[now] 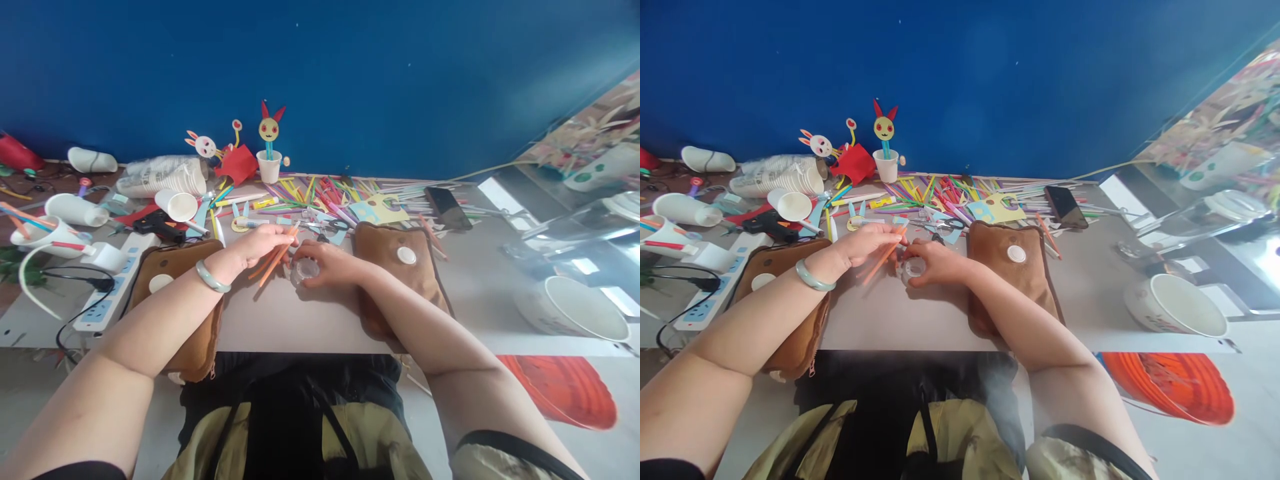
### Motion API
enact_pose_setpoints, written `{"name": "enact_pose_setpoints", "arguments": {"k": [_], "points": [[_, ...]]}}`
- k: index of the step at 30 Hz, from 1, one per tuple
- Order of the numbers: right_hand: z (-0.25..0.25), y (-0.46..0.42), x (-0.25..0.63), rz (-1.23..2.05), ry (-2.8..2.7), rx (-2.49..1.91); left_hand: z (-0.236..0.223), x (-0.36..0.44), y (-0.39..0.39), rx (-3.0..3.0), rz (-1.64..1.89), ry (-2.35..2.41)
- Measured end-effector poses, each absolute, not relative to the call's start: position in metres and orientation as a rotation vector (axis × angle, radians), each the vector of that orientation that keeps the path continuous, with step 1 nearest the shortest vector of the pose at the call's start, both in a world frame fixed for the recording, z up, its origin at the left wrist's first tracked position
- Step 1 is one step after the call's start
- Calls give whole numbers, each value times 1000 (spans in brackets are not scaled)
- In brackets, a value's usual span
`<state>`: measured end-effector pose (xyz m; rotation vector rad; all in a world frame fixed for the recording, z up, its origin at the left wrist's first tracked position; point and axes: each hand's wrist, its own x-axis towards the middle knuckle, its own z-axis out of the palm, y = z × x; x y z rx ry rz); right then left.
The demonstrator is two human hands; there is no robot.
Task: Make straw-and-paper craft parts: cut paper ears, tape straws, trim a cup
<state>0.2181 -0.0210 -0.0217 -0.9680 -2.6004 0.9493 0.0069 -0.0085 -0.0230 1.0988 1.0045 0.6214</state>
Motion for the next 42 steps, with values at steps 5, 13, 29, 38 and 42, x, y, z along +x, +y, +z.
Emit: {"name": "enact_pose_setpoints", "arguments": {"k": [5,13,29,38,42], "points": [[-11,-13,227,1019,-2459,-999,-35,10,-8,1177,608,1038],[9,-8,246,1106,-2359,-1034,-45,7,-2,1299,764,1010],[18,-7,258,1032,-2196,-1015,-20,15,-14,1069,920,830],[26,-17,249,1029,-2064,-1045,-13,16,-24,1043,721,652],[27,-18,249,1114,-1997,-1007,-14,16,-24,1093,745,658]]}}
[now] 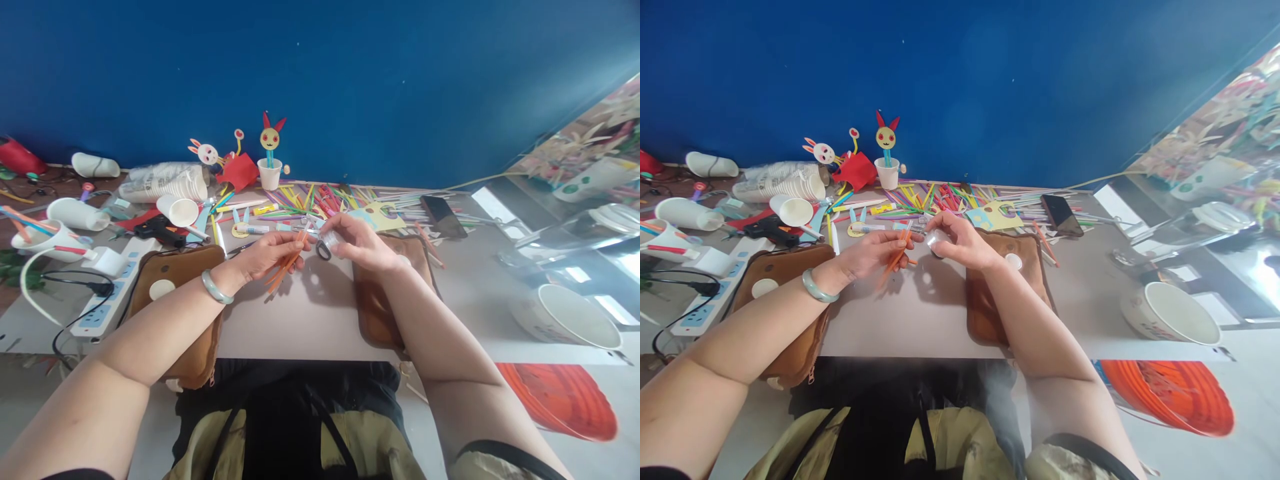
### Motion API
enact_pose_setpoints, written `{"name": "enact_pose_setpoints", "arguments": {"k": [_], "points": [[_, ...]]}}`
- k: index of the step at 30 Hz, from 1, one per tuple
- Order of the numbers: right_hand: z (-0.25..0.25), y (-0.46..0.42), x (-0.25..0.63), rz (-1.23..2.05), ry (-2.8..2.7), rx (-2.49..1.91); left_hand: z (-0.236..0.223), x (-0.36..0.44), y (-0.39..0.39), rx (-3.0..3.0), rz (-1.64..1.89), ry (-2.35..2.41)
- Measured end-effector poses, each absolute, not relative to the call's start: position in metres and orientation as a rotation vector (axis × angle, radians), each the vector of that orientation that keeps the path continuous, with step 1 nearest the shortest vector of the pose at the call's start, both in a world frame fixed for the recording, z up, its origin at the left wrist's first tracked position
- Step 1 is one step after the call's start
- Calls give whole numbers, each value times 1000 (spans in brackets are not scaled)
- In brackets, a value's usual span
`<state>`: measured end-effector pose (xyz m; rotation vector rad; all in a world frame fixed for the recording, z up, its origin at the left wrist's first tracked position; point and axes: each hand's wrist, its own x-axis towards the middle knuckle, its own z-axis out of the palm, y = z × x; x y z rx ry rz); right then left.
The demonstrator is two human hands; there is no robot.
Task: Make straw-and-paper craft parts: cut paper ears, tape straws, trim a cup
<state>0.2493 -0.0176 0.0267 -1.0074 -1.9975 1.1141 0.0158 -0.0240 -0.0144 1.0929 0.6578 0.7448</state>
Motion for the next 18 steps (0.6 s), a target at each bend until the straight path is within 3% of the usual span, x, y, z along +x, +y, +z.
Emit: {"name": "enact_pose_setpoints", "arguments": {"k": [13,18], "points": [[21,-14,253,1112,-1945,-936,-20,14,-20,1036,799,684],[15,-12,252,866,-1983,-937,-15,14,-22,974,725,633]]}}
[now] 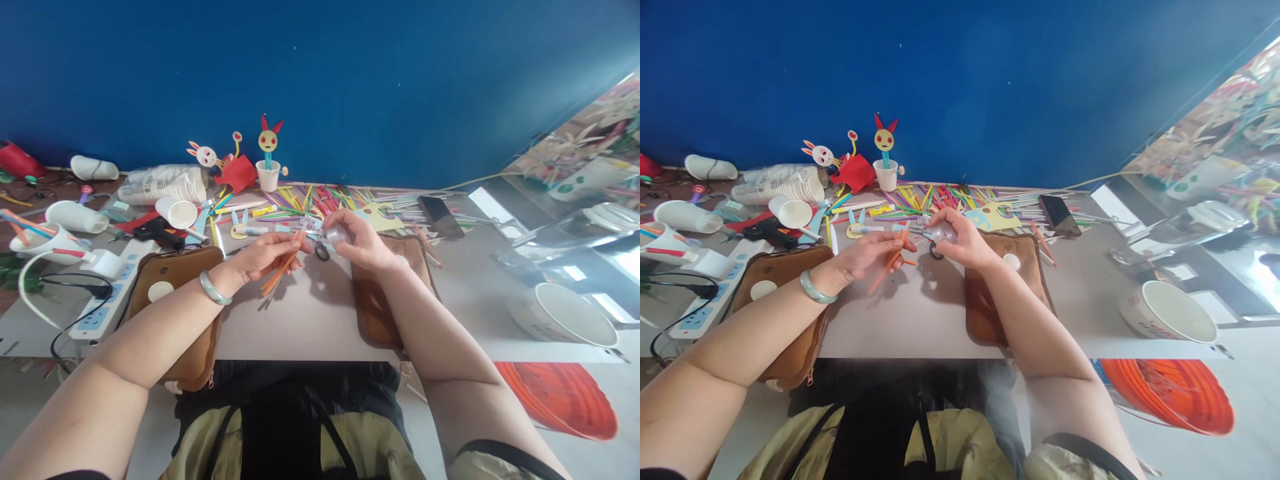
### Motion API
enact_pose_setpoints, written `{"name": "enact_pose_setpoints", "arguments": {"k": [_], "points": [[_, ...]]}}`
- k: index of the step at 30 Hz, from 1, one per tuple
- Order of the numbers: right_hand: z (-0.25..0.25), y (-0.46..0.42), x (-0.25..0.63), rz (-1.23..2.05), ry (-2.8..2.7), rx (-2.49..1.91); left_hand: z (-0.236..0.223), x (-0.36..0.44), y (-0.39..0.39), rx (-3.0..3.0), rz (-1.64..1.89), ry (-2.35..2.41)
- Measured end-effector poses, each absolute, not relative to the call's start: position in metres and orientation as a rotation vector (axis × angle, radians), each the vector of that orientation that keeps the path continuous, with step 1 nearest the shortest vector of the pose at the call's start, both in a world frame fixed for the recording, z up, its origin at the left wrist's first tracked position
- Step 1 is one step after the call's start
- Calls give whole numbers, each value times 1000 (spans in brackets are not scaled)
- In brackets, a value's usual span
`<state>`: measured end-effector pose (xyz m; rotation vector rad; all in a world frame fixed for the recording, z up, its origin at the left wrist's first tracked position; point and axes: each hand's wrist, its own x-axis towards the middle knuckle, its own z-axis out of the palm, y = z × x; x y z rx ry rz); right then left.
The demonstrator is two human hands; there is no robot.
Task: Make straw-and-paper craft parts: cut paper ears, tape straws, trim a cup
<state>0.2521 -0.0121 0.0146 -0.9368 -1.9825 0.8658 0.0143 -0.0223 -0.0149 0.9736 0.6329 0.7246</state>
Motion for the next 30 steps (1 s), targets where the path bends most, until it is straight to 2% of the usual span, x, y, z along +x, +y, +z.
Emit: {"name": "enact_pose_setpoints", "arguments": {"k": [6,13,23,30], "points": [[7,-12,246,419,-2053,-877,-11,14,-25,885,655,499],[7,-10,249,268,-2127,-819,-14,14,-23,810,626,449],[0,-6,246,308,-2206,-725,-12,13,-23,776,650,453],[-9,-14,234,641,-2027,-864,-13,13,-23,789,673,434]]}}
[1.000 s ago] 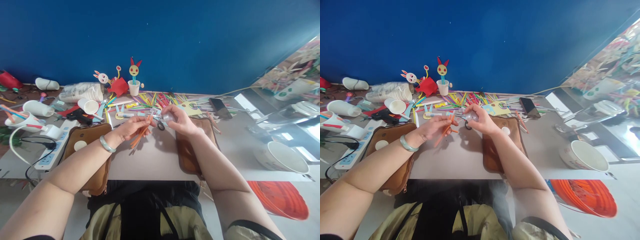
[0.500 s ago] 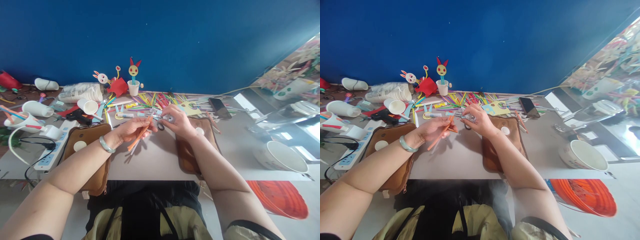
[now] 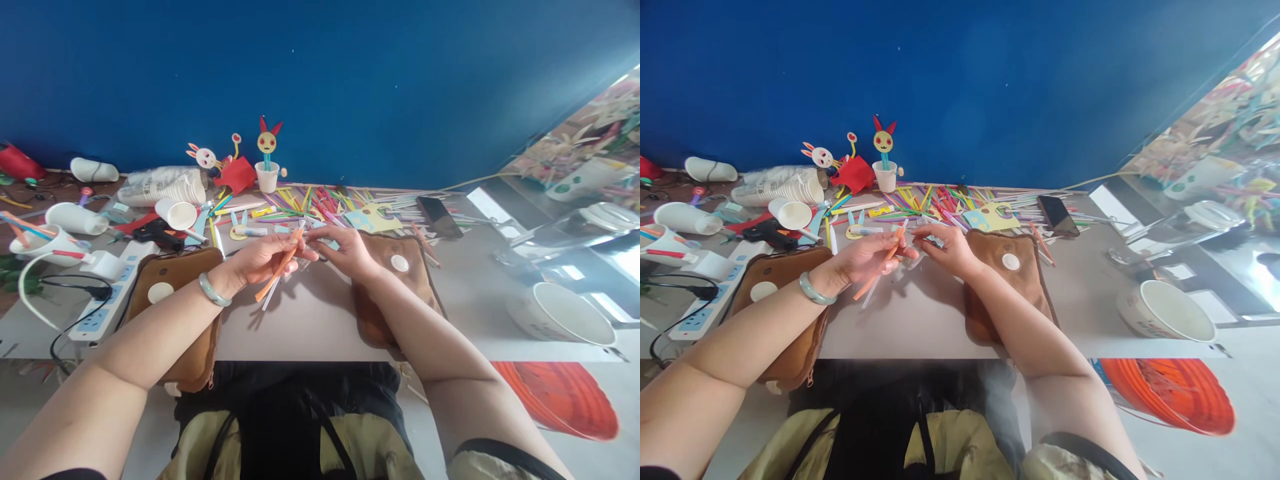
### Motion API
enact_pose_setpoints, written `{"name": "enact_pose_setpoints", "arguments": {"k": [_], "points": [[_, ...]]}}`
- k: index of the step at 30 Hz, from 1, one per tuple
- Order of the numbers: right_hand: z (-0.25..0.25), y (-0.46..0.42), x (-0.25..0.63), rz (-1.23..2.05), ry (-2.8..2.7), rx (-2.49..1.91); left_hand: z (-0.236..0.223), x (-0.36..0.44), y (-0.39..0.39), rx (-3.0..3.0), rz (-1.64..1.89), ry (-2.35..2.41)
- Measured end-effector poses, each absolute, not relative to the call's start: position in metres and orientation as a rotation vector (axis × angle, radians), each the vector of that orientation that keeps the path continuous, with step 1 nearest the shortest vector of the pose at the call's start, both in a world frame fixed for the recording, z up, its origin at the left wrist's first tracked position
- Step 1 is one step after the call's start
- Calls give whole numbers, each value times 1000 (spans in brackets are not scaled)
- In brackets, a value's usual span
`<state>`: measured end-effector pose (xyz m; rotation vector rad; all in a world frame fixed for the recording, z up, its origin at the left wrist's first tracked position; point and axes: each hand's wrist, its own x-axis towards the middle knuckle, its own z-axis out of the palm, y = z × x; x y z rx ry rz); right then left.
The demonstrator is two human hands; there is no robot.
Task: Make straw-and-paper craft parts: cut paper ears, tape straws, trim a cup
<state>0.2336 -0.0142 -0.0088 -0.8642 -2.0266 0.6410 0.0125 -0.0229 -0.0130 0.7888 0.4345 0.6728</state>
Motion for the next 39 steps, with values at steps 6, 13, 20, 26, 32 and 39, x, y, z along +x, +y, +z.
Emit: {"name": "enact_pose_setpoints", "arguments": {"k": [6,13,20,26,32,39], "points": [[-12,-14,227,1060,-1691,-764,-11,13,-24,806,689,428],[-8,-17,224,1047,-1688,-799,-10,14,-24,788,682,432],[-8,-17,225,833,-1775,-823,-14,13,-23,778,684,441],[-1,-15,233,579,-1916,-760,-12,14,-22,725,671,445],[5,-15,240,473,-1983,-790,-13,14,-21,714,658,462],[6,-14,243,484,-2015,-802,-13,15,-21,736,676,473]]}}
